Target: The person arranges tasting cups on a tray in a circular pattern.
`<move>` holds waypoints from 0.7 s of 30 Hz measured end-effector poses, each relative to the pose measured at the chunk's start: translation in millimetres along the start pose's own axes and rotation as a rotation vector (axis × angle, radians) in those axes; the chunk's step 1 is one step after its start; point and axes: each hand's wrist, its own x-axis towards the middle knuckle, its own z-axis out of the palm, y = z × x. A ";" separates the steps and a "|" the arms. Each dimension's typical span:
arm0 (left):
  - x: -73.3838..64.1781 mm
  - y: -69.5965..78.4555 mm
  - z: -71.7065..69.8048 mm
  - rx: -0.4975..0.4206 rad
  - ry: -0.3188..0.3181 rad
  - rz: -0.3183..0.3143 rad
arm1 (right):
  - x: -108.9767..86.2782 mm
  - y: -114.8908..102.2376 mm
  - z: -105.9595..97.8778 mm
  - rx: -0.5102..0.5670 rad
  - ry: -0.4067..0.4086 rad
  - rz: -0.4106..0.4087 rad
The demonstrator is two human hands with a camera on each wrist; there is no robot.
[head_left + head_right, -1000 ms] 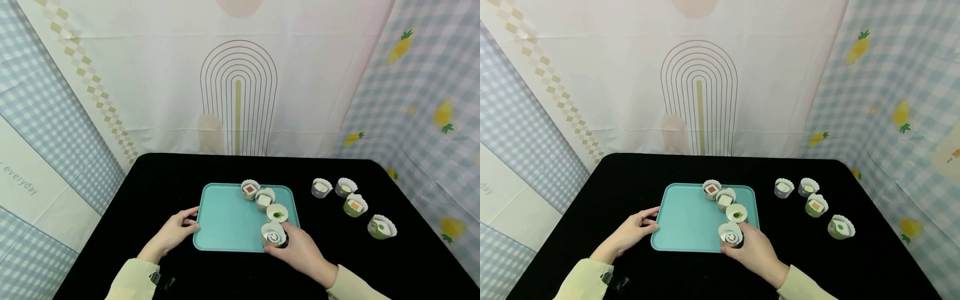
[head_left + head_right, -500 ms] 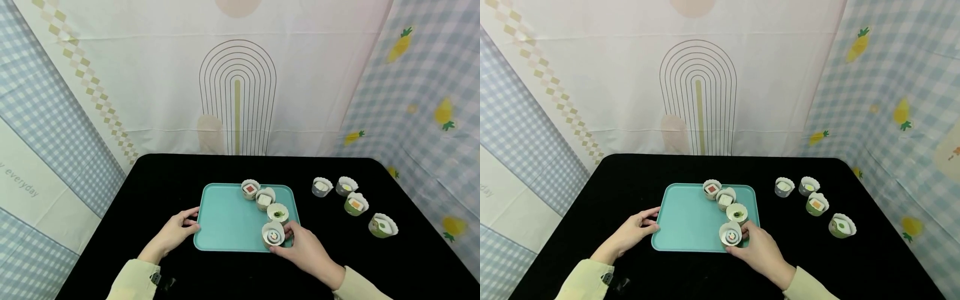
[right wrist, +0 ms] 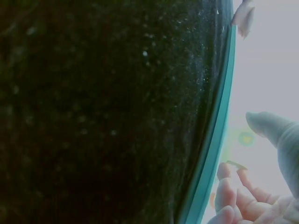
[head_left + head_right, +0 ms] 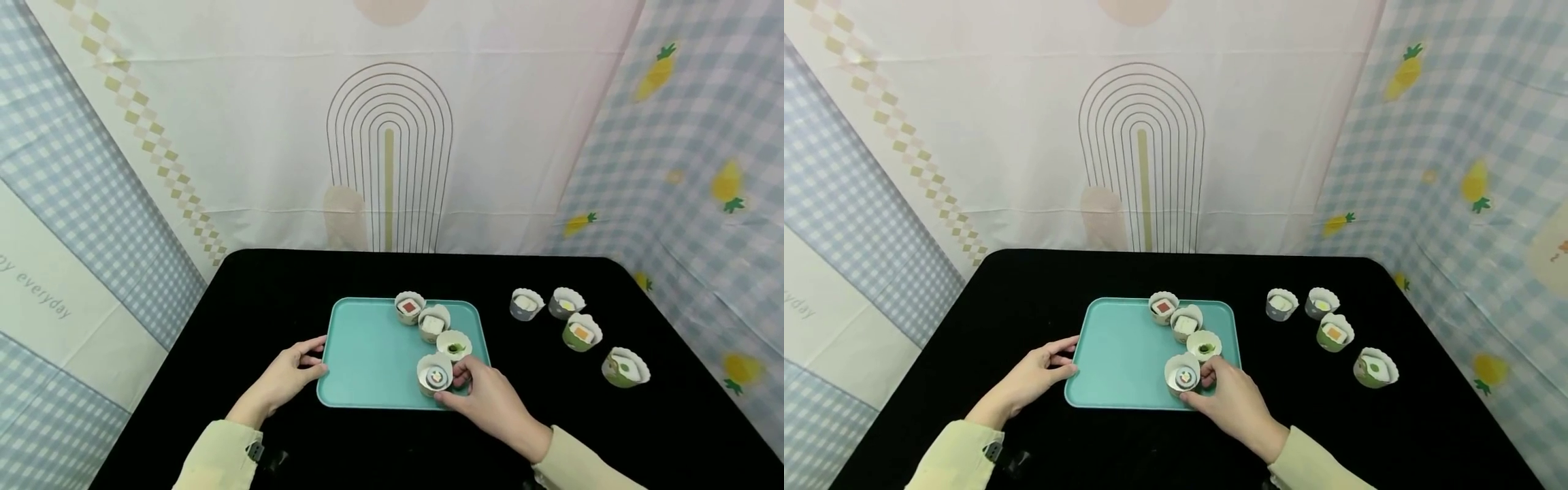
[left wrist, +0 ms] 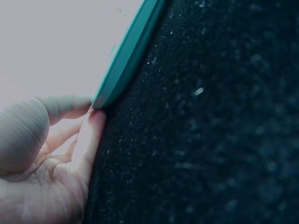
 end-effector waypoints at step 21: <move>-0.7 -0.1 -0.3 -0.011 0.003 -0.011 | -0.1 9.8 -24.1 0.052 -0.019 0.039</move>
